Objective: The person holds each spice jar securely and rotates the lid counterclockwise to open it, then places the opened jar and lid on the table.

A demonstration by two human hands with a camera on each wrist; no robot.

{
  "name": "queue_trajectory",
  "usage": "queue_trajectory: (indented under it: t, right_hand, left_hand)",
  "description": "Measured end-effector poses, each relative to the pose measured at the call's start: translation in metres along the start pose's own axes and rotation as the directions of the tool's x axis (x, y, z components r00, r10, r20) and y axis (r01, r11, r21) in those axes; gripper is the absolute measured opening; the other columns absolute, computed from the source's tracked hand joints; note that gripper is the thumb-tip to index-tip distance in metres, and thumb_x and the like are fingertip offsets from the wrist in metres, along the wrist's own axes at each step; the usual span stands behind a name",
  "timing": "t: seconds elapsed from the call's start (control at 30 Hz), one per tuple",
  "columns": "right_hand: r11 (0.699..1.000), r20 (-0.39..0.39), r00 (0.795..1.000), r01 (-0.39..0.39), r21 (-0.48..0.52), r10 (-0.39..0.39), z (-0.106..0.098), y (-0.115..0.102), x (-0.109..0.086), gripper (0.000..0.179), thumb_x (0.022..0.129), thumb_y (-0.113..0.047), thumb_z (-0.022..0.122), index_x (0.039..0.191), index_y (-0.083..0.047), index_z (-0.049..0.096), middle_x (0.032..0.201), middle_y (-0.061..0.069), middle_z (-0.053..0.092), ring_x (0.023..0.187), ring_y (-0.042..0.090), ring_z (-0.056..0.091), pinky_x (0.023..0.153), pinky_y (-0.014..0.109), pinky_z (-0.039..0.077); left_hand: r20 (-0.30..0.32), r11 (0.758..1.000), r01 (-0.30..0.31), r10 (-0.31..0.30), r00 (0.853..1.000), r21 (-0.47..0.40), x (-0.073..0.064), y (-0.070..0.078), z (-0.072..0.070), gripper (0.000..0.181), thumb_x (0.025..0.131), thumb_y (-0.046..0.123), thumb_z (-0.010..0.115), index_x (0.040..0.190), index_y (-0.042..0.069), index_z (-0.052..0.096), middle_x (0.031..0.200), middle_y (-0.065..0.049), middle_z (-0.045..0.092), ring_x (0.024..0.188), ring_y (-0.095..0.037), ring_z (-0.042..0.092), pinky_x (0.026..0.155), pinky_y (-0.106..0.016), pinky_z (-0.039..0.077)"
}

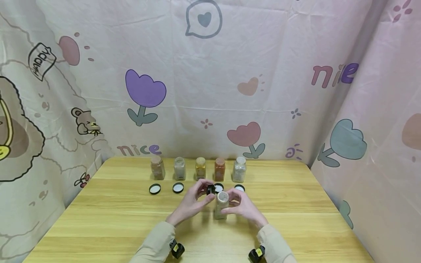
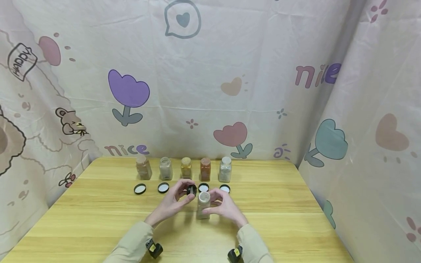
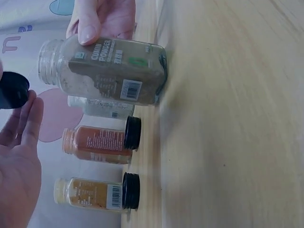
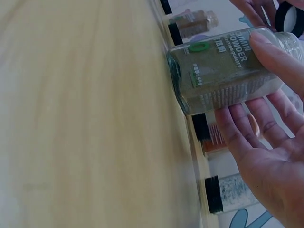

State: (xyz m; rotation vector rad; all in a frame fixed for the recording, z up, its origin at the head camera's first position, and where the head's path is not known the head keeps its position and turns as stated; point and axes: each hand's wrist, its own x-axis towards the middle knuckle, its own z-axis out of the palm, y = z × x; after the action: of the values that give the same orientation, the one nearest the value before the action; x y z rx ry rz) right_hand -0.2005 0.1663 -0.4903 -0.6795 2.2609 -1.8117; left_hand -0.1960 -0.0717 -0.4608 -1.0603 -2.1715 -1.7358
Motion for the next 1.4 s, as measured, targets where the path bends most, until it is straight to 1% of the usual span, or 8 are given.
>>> queue_trajectory:
  t: [0.13,0.47,0.63,0.77,0.93,1.1,1.27,1.4]
  right_hand:
    - [1.000,0.001,1.000,-0.017,-0.005,0.017,-0.005,-0.001,-0.002,0.050,0.075,-0.006,0.086,0.117,0.001,0.061,0.103,-0.003,0.065,0.099,0.010,0.065,0.099,0.025,0.054]
    - [1.000,0.018,1.000,-0.013,-0.018,0.013,-0.022,0.000,-0.009,0.050,0.076,-0.008,0.086,0.116,0.001,0.058,0.104,-0.008,0.064,0.102,0.009,0.065,0.100,0.026,0.053]
    - [0.999,0.026,0.999,-0.032,0.000,0.032,-0.033,0.001,-0.011,0.053,0.075,-0.007,0.086,0.119,0.003,0.057,0.107,-0.009,0.065,0.104,0.008,0.064,0.100,0.023,0.052]
    - [1.000,0.035,0.999,-0.025,-0.005,0.025,-0.042,0.003,-0.013,0.054,0.076,-0.006,0.085,0.121,0.003,0.057,0.109,-0.009,0.066,0.104,0.008,0.064,0.100,0.023,0.052]
    - [0.999,0.035,0.999,-0.028,-0.026,0.029,-0.054,0.006,-0.016,0.053,0.077,-0.007,0.085,0.121,0.003,0.057,0.109,-0.010,0.067,0.104,0.008,0.064,0.100,0.023,0.053]
    - [0.998,0.026,0.999,-0.038,-0.049,0.039,-0.062,0.008,-0.017,0.052,0.076,-0.007,0.085,0.120,0.002,0.058,0.108,-0.010,0.068,0.104,0.007,0.064,0.100,0.024,0.052]
    - [0.999,0.040,0.999,-0.022,-0.049,0.024,-0.069,0.007,-0.018,0.053,0.077,-0.008,0.085,0.121,0.003,0.058,0.109,-0.010,0.068,0.104,0.008,0.065,0.100,0.024,0.052]
    - [0.998,0.043,0.999,-0.027,-0.056,0.030,-0.079,0.007,-0.020,0.053,0.077,-0.008,0.084,0.122,0.004,0.058,0.110,-0.010,0.068,0.105,0.008,0.065,0.100,0.023,0.052]
  left_hand:
    - [0.010,0.996,-0.054,0.054,0.999,0.074,0.000,-0.002,0.001,0.035,0.094,0.005,0.069,0.128,0.002,0.060,0.119,-0.017,0.069,0.106,-0.022,0.068,0.100,-0.030,0.057]
    - [0.023,0.997,0.069,-0.070,0.997,0.029,-0.003,0.000,0.006,0.045,0.078,0.015,0.087,0.116,0.004,0.065,0.113,-0.016,0.071,0.097,-0.014,0.070,0.093,-0.027,0.060]
    - [0.058,0.998,0.049,-0.051,0.997,0.028,-0.004,-0.002,0.011,0.051,0.074,0.014,0.090,0.117,0.000,0.066,0.115,-0.019,0.070,0.099,-0.017,0.071,0.092,-0.029,0.061]
    - [0.107,0.999,0.034,-0.038,0.994,0.036,-0.005,-0.006,0.016,0.051,0.072,0.011,0.090,0.115,-0.002,0.065,0.113,-0.015,0.069,0.100,-0.019,0.070,0.091,-0.027,0.061]
    - [0.186,0.997,0.054,-0.065,0.980,0.063,-0.005,-0.009,0.022,0.049,0.074,0.011,0.088,0.115,-0.001,0.065,0.113,-0.012,0.065,0.103,-0.018,0.067,0.093,-0.024,0.060]
    - [0.254,0.989,0.037,-0.072,0.964,0.143,-0.005,-0.010,0.030,0.049,0.077,0.014,0.086,0.119,-0.001,0.065,0.115,-0.011,0.066,0.106,-0.019,0.065,0.098,-0.024,0.057]
    - [0.304,0.986,0.060,-0.106,0.947,0.158,-0.004,-0.012,0.037,0.050,0.082,0.016,0.083,0.125,-0.001,0.063,0.120,-0.012,0.065,0.108,-0.022,0.065,0.102,-0.028,0.055]
    - [0.316,0.980,0.085,-0.139,0.939,0.180,-0.003,-0.013,0.044,0.051,0.083,0.017,0.082,0.127,0.000,0.062,0.122,-0.011,0.065,0.110,-0.024,0.065,0.103,-0.032,0.054]
